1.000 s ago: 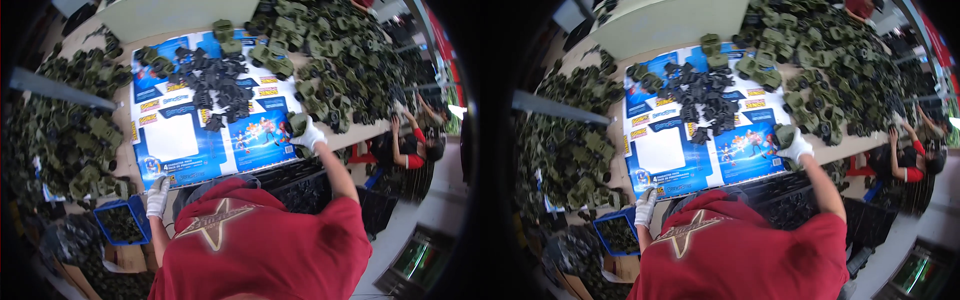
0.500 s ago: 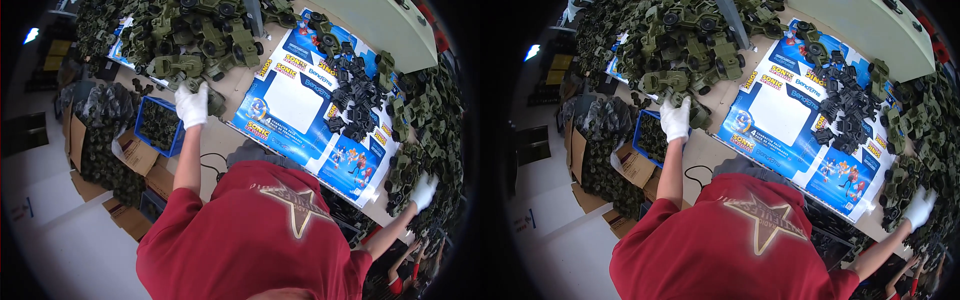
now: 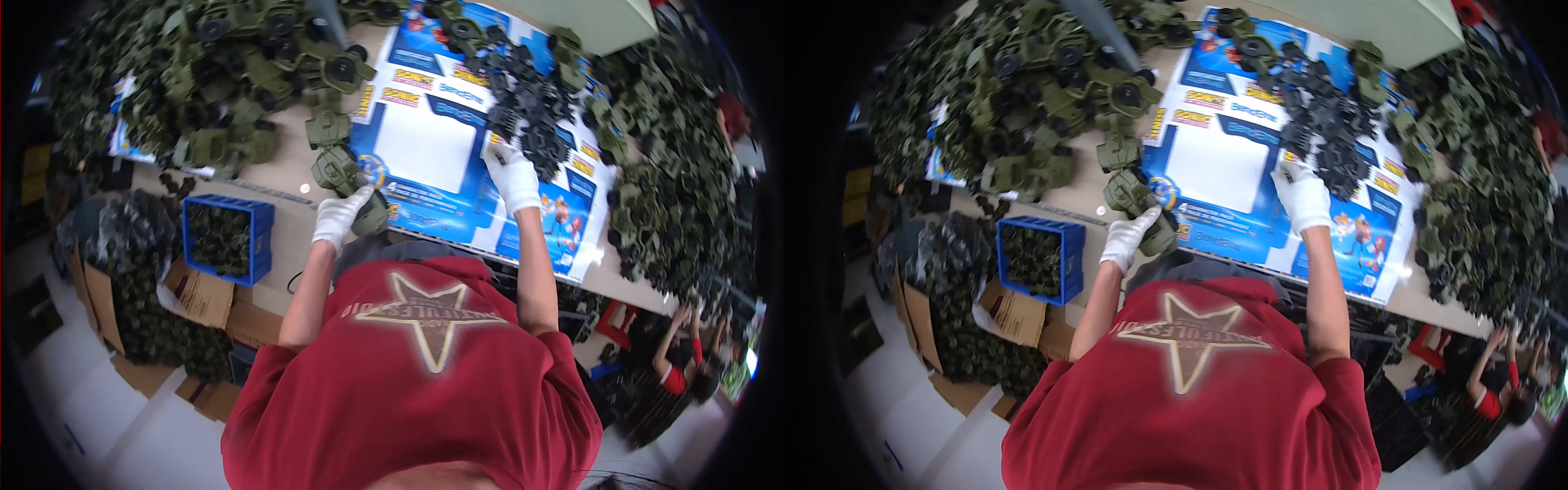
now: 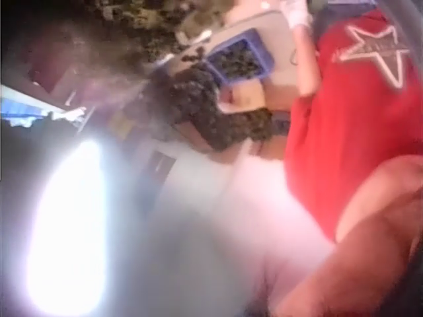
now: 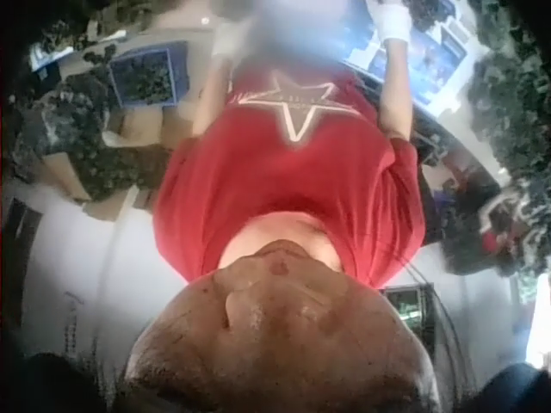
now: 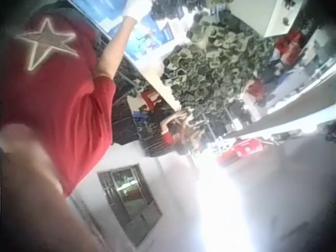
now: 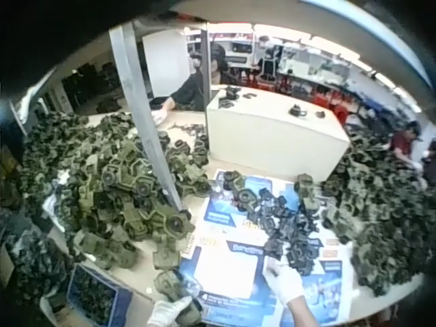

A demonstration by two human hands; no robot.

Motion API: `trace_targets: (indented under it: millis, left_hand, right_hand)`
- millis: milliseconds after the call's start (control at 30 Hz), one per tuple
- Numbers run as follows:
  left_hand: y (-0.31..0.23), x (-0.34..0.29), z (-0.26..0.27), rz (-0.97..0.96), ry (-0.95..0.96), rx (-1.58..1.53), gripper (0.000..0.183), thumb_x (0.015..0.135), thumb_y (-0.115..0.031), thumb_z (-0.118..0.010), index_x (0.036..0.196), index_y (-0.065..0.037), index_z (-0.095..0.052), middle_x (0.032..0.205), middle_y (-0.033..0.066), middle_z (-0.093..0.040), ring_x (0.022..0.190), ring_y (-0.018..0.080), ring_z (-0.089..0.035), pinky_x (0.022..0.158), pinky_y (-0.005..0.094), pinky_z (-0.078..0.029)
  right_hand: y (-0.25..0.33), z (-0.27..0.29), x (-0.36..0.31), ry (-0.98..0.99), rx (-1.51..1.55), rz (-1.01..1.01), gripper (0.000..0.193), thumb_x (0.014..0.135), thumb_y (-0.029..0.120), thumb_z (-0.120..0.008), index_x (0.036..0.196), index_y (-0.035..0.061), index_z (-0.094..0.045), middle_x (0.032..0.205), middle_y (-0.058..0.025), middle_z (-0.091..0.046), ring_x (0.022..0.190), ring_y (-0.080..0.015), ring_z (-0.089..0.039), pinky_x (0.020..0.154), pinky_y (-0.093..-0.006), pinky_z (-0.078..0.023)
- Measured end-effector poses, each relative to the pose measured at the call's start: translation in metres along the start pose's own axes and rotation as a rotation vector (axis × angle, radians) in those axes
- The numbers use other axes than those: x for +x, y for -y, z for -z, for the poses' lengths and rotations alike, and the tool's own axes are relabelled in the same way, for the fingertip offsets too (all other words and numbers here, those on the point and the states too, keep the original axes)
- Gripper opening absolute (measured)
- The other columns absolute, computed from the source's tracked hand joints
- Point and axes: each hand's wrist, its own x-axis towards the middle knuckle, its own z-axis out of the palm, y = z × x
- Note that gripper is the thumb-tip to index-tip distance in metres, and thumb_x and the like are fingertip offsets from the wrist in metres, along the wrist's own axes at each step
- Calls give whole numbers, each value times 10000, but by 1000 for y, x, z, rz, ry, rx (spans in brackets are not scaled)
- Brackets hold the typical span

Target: Assembling the black chassis base into green toy truck bodies at an assembly station.

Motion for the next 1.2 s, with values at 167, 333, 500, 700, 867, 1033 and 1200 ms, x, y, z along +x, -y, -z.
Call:
trace_targets:
  millis: [167,333,500,700,867,1033,1200]
  left_hand:
    - [-4,14,-22,-275,195,556,998,687,-404,-861,1382,111,-363,1153,181,-669,1037,274,-656,903,340,-496]
    - [-39,32,-45,-311,153,666,1206,600,-440,-892,1455,105,-238,1241,248,-607,1142,325,-611,961,352,-474]
    - [-6,78,-61,-417,252,377,1120,617,-376,-881,1442,80,-276,1256,204,-603,1136,283,-604,966,322,-473]
    - [-22,61,-57,-519,488,198,736,686,-203,-850,1312,-25,-506,1151,47,-655,1029,137,-614,922,280,-492]
    - [-62,25,-57,-498,725,241,742,710,-191,-846,1359,-59,-510,1148,47,-665,1004,104,-612,898,268,-500]
    - [-86,9,-55,-464,845,64,744,743,-168,-832,1393,-58,-487,1163,57,-659,1021,113,-615,881,268,-509]
    - [-109,-24,-51,-349,893,24,708,775,-179,-810,1383,-16,-485,1154,64,-659,991,118,-626,878,273,-513]
  right_hand:
    - [-26,2,46,-344,-155,157,392,830,388,-681,1139,149,-689,1042,-144,-691,946,-319,-672,833,-408,-525]
    - [3,13,73,-178,-159,-129,544,793,436,-728,1224,117,-638,1090,-152,-683,995,-303,-670,869,-394,-519]
    - [5,-15,48,-213,396,128,435,854,290,-727,1212,57,-646,997,-130,-700,858,-233,-677,747,-330,-535]
    - [7,-50,6,406,1516,-108,387,1018,124,-492,1376,-22,-482,1190,-84,-631,971,-151,-616,793,-303,-496]
    - [27,-26,-9,358,1276,121,389,1015,205,-531,1348,4,-535,1190,-69,-633,1017,-137,-593,816,-297,-497]
    - [35,18,-18,530,1112,369,626,945,373,-632,1425,10,-459,1383,-75,-542,1273,-143,-472,1099,-313,-332]
    - [11,8,-5,669,1520,250,629,948,261,-640,1456,-13,-391,1368,-120,-550,1270,-171,-492,1070,-293,-371]
